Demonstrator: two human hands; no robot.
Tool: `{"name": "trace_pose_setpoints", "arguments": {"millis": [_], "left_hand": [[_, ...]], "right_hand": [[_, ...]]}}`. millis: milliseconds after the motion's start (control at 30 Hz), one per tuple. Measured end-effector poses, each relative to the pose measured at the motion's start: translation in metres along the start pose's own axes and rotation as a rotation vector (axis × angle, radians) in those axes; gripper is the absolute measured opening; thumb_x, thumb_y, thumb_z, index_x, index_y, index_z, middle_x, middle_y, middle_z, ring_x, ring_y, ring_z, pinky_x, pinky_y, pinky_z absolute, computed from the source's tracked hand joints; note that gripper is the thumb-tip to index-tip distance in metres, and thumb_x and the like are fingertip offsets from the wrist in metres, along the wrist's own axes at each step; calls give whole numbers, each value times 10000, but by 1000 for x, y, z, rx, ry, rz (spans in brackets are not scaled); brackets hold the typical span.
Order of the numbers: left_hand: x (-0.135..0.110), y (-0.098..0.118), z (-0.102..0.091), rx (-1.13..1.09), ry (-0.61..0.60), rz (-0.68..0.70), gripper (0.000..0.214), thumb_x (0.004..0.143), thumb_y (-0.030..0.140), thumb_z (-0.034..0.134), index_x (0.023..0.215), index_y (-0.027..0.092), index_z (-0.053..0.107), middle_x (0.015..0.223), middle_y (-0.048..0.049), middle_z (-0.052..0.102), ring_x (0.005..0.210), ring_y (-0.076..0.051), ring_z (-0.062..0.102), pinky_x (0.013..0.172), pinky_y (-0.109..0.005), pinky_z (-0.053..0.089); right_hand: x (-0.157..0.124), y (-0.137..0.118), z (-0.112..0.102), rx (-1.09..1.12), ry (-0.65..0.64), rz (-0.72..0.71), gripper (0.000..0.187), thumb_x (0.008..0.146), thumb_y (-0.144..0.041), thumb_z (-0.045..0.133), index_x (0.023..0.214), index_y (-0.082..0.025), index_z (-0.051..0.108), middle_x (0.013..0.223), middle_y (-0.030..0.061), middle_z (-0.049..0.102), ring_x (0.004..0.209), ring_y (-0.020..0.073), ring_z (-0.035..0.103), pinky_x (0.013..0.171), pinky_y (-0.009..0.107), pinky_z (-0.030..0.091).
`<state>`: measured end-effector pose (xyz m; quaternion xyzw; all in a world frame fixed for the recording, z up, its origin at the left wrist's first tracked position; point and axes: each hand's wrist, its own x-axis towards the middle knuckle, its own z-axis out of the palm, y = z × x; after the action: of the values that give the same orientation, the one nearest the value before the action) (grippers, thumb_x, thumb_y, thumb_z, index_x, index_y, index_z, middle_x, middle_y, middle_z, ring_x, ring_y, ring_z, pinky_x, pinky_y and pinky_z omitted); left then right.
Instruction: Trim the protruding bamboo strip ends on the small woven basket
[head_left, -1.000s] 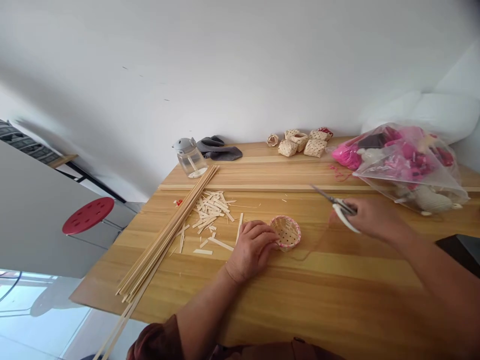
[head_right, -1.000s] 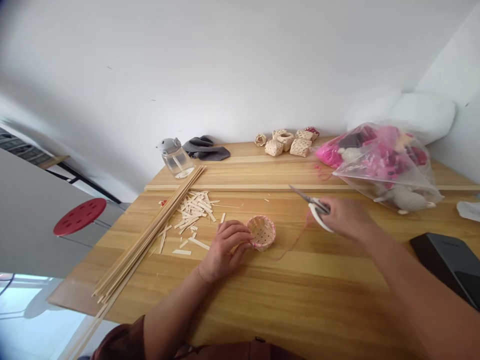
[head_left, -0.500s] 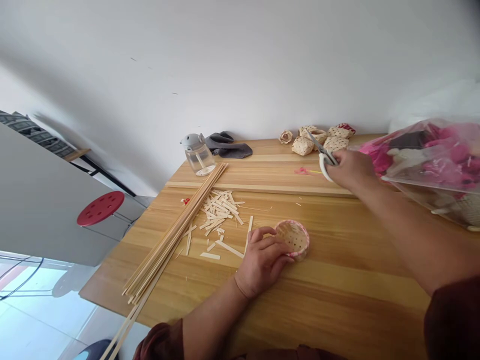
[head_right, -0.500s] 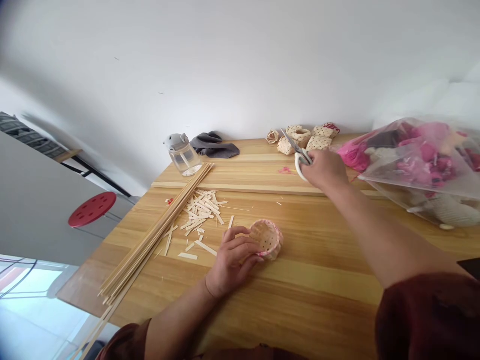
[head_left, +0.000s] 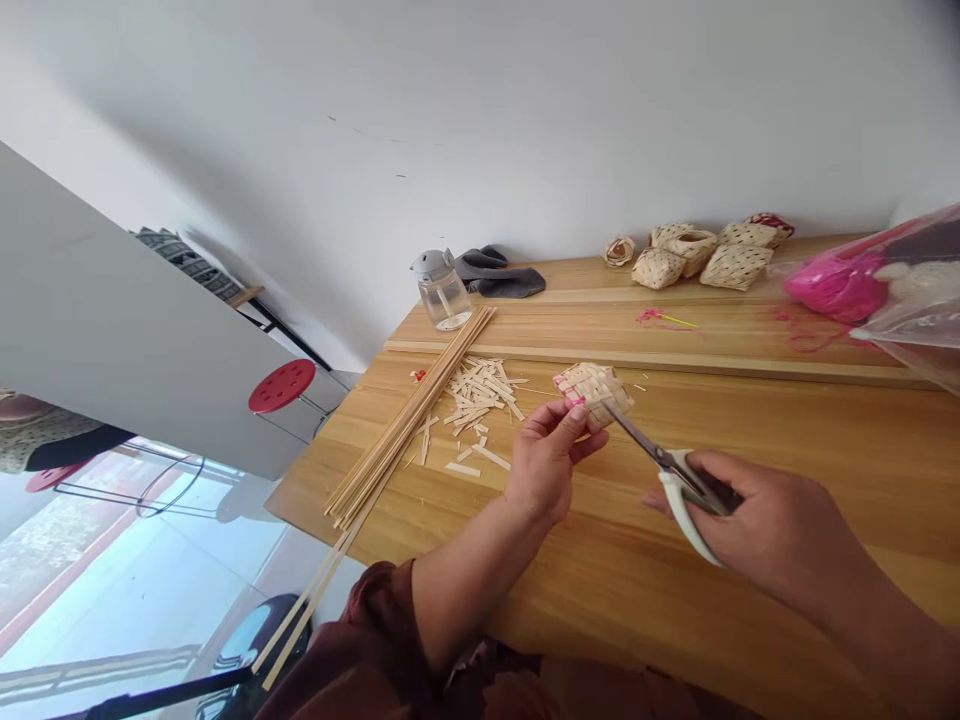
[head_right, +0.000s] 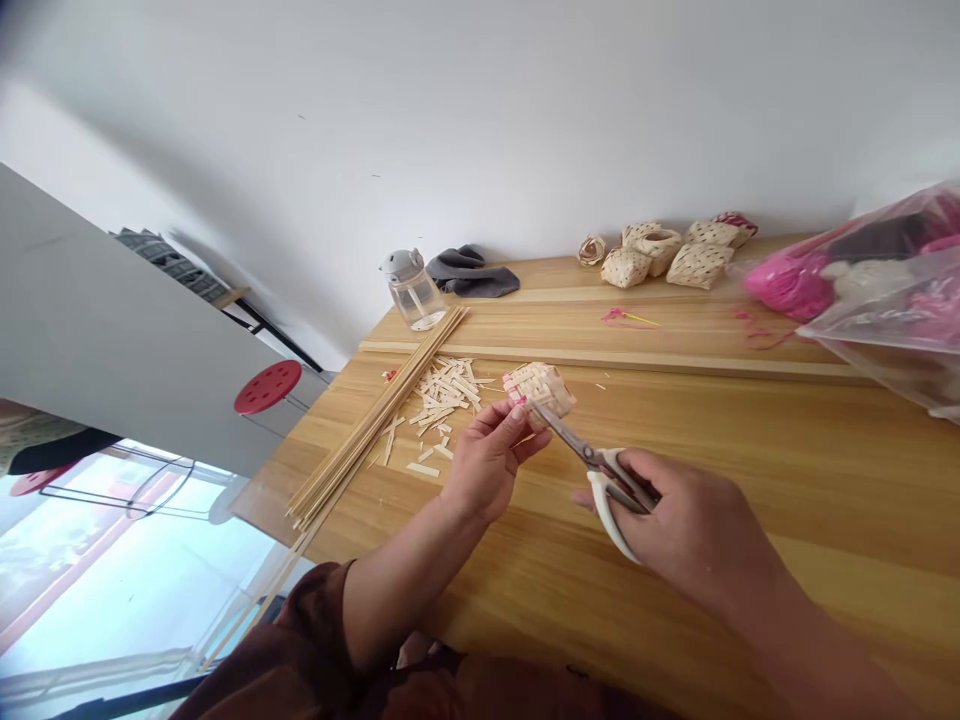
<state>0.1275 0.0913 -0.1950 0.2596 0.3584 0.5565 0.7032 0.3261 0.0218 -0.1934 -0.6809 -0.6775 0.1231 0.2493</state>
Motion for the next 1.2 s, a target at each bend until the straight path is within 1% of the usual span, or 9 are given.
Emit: {"name": "trace_pose_setpoints", "arguments": {"millis": [100, 233, 367, 533, 667, 800, 867, 1067, 1200], "left_hand": [[4, 7, 9, -57, 21, 13, 531, 492, 419, 1038, 830, 164, 717, 837, 5, 730, 756, -105, 672, 770, -281, 602], [7, 5, 13, -102, 25, 23, 528, 448, 375, 1053, 776, 157, 702, 831, 3, 742, 764, -114, 690, 762, -283, 605], [5, -2, 9, -75, 3, 11, 496, 495, 376, 1045, 765, 160, 690, 806, 10, 735, 762, -116, 692, 781, -306, 624], [5, -3, 3, -53, 4, 14, 470, 521, 382, 1042, 751, 155, 700, 785, 6, 746, 756, -109, 698, 768, -284, 634], [7, -3, 3, -67, 50, 26, 470, 488, 373, 1051, 729, 151, 714, 766, 3, 752, 752, -110, 702, 747, -272, 637], [7, -4, 3, -69, 61, 42, 449, 520, 359, 1044, 730, 144, 712, 779, 3, 758, 751, -104, 704, 740, -264, 640], [6, -5, 2, -58, 52, 30, 454, 517, 360, 1047, 732, 137, 714, 795, -4, 764, 758, -108, 708, 731, -264, 644], [2, -8, 2, -34, 17, 9, 458, 529, 364, 1048, 733, 128, 713, 758, -3, 757, 738, -107, 710, 742, -269, 655], [2, -9, 0, -6, -18, -28, 461, 550, 369, 1040, 734, 124, 695, 766, -10, 755, 740, -116, 714, 738, -282, 661]], "right_hand": [[-5, 1, 7, -63, 81, -32, 398, 813, -694, 640, 753, -301, 617, 635, 18, 679, 517, 222, 567, 537, 356, 403], [-7, 9, 10, -219, 187, -63, 292, 843, -592, 586, 805, -302, 596, 664, 49, 671, 598, 288, 632, 562, 371, 336], [-8, 11, 11, -245, 126, -35, 316, 877, -601, 540, 774, -303, 561, 633, 43, 639, 568, 293, 615, 564, 384, 334], [-10, 21, 14, -245, 83, -37, 332, 853, -650, 581, 837, -322, 623, 726, 32, 708, 618, 290, 656, 575, 391, 367], [-11, 30, 16, -287, 104, -97, 362, 891, -660, 531, 852, -319, 646, 742, 24, 721, 616, 286, 666, 552, 382, 367], [-11, 30, 14, -267, 185, -204, 313, 891, -601, 625, 840, -293, 651, 673, -5, 681, 526, 237, 616, 497, 336, 331], [-11, 26, 13, -273, 203, -236, 290, 908, -551, 629, 823, -274, 637, 654, -6, 658, 504, 217, 594, 493, 324, 325], [-9, 20, 12, -290, 187, -242, 323, 946, -530, 614, 778, -257, 566, 627, -8, 621, 490, 207, 582, 487, 314, 313], [-9, 21, 12, -291, 222, -256, 336, 949, -541, 597, 776, -256, 558, 619, -4, 616, 486, 204, 569, 490, 314, 300]]}}
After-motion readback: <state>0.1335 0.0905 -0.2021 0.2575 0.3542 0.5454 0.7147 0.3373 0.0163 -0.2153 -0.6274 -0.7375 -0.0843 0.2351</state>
